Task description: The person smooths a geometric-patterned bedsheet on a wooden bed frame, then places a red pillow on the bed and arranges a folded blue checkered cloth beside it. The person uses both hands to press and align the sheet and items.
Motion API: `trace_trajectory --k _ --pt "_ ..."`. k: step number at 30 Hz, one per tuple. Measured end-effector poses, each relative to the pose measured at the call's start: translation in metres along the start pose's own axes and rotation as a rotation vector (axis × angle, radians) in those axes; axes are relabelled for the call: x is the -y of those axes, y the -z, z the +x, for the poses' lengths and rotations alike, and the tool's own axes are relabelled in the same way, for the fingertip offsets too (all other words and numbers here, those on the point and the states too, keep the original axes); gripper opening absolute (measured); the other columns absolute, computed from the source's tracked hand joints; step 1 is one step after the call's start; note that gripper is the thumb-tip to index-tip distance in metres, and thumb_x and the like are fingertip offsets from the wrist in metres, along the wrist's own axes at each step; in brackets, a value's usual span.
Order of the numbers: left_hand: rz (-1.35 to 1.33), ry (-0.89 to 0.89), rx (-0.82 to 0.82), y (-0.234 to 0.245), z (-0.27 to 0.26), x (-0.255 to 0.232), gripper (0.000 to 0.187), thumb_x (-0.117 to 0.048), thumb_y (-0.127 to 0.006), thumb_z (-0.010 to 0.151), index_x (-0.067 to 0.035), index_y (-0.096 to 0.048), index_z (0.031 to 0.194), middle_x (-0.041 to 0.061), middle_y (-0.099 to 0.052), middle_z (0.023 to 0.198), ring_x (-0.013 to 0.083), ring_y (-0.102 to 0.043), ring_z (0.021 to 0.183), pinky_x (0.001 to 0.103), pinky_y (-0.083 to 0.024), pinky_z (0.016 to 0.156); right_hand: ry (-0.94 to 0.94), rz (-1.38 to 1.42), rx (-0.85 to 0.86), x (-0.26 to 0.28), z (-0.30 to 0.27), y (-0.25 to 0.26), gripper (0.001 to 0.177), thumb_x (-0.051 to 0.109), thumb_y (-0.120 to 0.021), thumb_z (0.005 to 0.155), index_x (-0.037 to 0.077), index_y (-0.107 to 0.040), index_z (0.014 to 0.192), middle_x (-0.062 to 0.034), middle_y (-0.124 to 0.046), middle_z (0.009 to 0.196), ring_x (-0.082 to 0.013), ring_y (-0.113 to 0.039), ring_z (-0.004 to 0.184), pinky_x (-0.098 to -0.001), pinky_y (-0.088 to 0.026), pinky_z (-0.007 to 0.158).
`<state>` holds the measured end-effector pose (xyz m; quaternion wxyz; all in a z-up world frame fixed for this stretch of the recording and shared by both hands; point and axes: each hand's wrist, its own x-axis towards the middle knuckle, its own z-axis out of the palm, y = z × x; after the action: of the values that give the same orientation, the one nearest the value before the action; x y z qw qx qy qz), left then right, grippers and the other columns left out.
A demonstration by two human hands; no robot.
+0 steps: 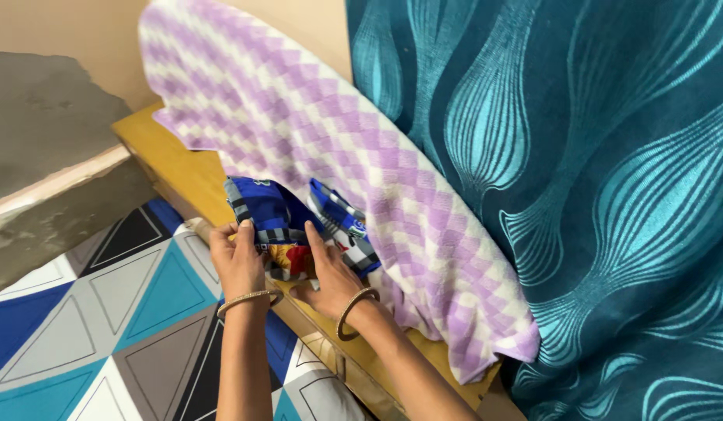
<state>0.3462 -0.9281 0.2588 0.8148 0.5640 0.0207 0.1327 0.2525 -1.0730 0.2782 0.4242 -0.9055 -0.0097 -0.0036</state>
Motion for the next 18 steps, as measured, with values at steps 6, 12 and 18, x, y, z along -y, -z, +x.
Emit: trace_trajectory --k 6,12,18 --pt "-0.003 -0.233 -0.068 0.038 -0.005 -0.048 0.013 -0.008 -0.063 0.104 -0.006 -0.055 0.114 -0.001 -0.063 0.080 0.0021 -0.053 0.065 0.019 -0.041 0.056 0.246 -0.029 -0.027 0.024 -0.002 -0.024 0.049 0.011 -0.067 0.083 0.004 -0.054 0.130 -0.0261 -0.068 0.118 -0.0450 -0.063 0.115 -0.0500 -0.050 0.095" --pt "-0.125 -0.245 -0.061 0.077 -0.017 -0.087 0.016 -0.007 -0.061 0.103 -0.006 -0.051 0.115 0.003 -0.070 0.084 0.0043 -0.064 0.068 0.019 -0.050 0.058 0.300 -0.116 -0.047 0.065 -0.018 -0.043 0.033 0.007 -0.059 0.082 0.004 -0.066 0.114 -0.0256 -0.069 0.106 -0.0447 -0.064 0.106 -0.0517 -0.049 0.092" --pt "-0.084 -0.210 -0.047 0.071 -0.038 -0.110 0.035 0.003 -0.060 0.097 -0.013 -0.049 0.126 0.002 -0.059 0.086 0.0041 -0.053 0.061 0.019 -0.043 0.051 0.254 -0.138 -0.147 0.092 -0.043 -0.020 0.022 0.011 -0.061 0.085 0.004 -0.066 0.106 -0.0245 -0.069 0.104 -0.0441 -0.065 0.102 -0.0518 -0.050 0.088"
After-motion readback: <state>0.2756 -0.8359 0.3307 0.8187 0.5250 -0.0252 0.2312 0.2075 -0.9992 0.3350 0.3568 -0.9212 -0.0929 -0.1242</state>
